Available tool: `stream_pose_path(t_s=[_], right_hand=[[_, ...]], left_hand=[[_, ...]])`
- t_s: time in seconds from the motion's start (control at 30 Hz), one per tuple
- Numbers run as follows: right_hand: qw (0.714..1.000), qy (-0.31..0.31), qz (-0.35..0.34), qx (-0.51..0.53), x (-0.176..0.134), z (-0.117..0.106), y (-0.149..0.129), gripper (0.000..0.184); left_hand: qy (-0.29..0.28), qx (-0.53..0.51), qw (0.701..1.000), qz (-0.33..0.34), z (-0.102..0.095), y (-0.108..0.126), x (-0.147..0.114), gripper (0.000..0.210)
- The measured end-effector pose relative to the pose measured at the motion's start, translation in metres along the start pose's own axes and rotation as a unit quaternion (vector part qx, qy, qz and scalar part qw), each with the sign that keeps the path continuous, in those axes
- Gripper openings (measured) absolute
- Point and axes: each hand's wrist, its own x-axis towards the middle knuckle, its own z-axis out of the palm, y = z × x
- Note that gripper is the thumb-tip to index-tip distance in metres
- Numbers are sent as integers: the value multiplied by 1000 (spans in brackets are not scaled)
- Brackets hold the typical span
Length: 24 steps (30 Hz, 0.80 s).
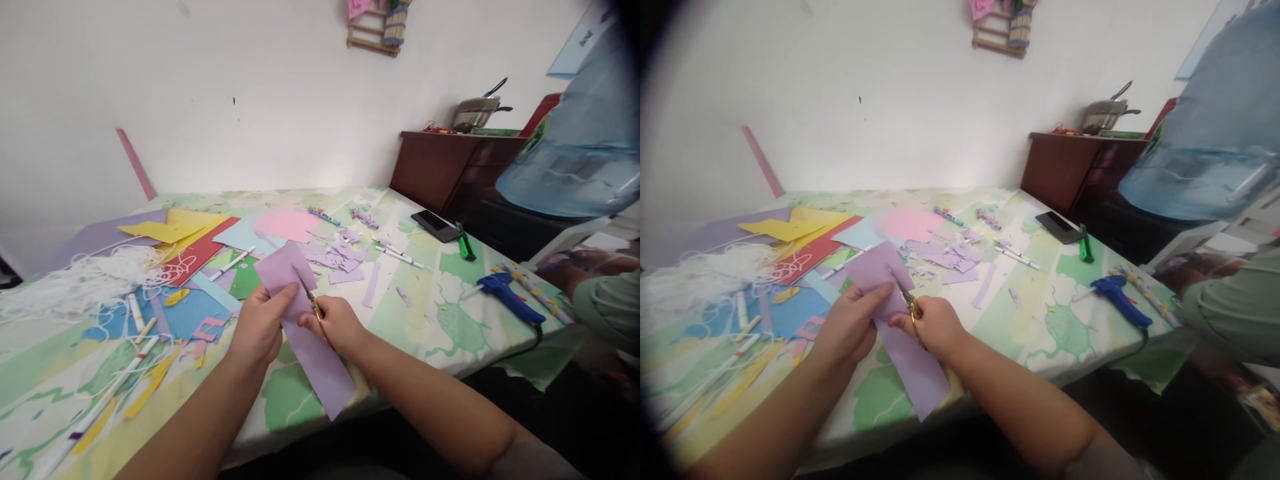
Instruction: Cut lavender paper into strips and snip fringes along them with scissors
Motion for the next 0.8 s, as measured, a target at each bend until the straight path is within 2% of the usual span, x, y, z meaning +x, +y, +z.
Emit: stream_pose_path(t_s=[0.27, 0.5, 0.8], right_hand=[[1000, 13, -12, 9, -1, 1, 3, 33], [998, -13, 8, 66, -2, 0, -1, 34], [998, -7, 4, 61, -2, -1, -2, 34]], left_hand=[[9, 6, 1000, -3, 2, 0, -1, 26], [8, 3, 1000, 0, 2, -1, -2, 28], [5, 6, 1000, -17, 2, -2, -1, 22]])
